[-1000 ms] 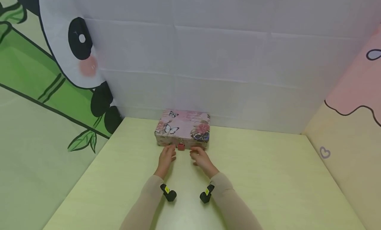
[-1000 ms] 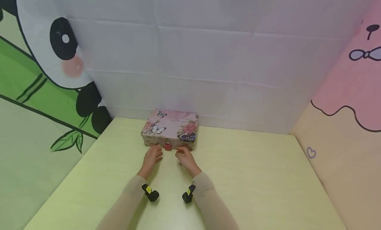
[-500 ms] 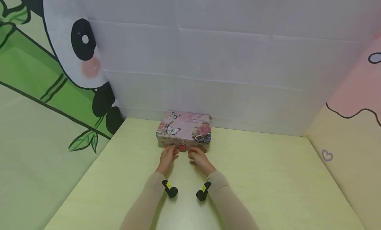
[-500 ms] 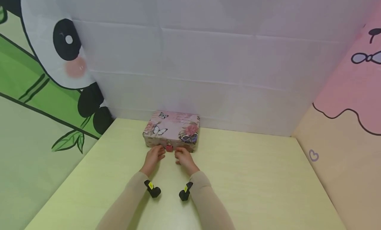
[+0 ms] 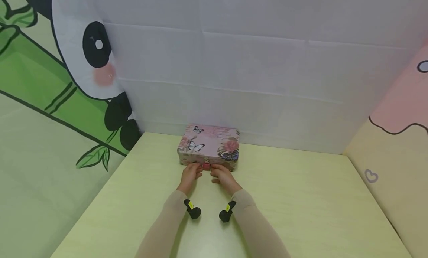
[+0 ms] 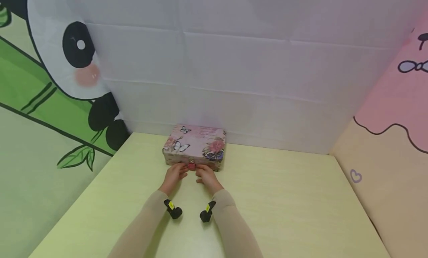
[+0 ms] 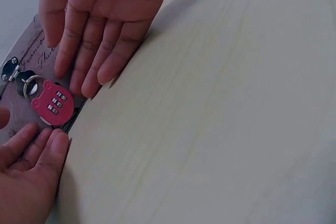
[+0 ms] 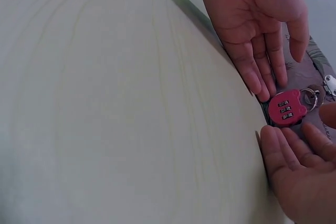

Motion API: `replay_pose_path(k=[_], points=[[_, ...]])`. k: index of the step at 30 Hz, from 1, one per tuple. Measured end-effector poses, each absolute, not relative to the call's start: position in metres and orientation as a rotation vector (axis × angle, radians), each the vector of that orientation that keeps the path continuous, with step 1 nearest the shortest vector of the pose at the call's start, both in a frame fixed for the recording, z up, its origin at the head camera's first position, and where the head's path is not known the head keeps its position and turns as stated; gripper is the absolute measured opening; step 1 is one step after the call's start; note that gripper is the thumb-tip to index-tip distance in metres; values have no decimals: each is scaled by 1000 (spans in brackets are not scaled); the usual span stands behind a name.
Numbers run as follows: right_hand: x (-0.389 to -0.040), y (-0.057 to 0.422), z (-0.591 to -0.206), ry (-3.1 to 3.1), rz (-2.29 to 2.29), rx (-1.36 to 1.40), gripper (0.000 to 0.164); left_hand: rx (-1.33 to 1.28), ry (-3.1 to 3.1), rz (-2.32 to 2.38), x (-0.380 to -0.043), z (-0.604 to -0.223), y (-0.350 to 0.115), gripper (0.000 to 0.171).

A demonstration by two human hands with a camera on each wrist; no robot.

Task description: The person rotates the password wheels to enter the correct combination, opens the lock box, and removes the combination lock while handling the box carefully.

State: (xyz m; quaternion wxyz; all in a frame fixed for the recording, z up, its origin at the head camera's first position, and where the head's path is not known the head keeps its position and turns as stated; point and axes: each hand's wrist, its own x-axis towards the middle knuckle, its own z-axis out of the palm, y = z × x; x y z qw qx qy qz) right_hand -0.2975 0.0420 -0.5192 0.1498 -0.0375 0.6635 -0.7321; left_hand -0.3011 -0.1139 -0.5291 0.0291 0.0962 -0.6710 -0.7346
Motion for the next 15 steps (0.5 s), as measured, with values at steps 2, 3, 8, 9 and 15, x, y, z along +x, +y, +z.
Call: replay_pose_path(k=[2, 3, 8, 9, 15], points=[[-299, 41, -521, 1905, -2106, -103, 43, 283, -2074, -2272, -302, -530, -114, 32], [-300, 41, -522, 1901, -2107, -102, 44, 275, -2077, -2271, -303, -531, -114, 32], [-295, 41, -513, 1885, -2093, -125, 43, 276, -2085, -2270, -306, -535, -116, 31], [-293, 41, -510, 1882, -2088, -131, 43, 278, -2086, -2271, -306, -535, -116, 31], [-300, 41, -520, 1890, -2075, -132, 45, 263, -2096, -2275, -308, -539, -117, 32]])
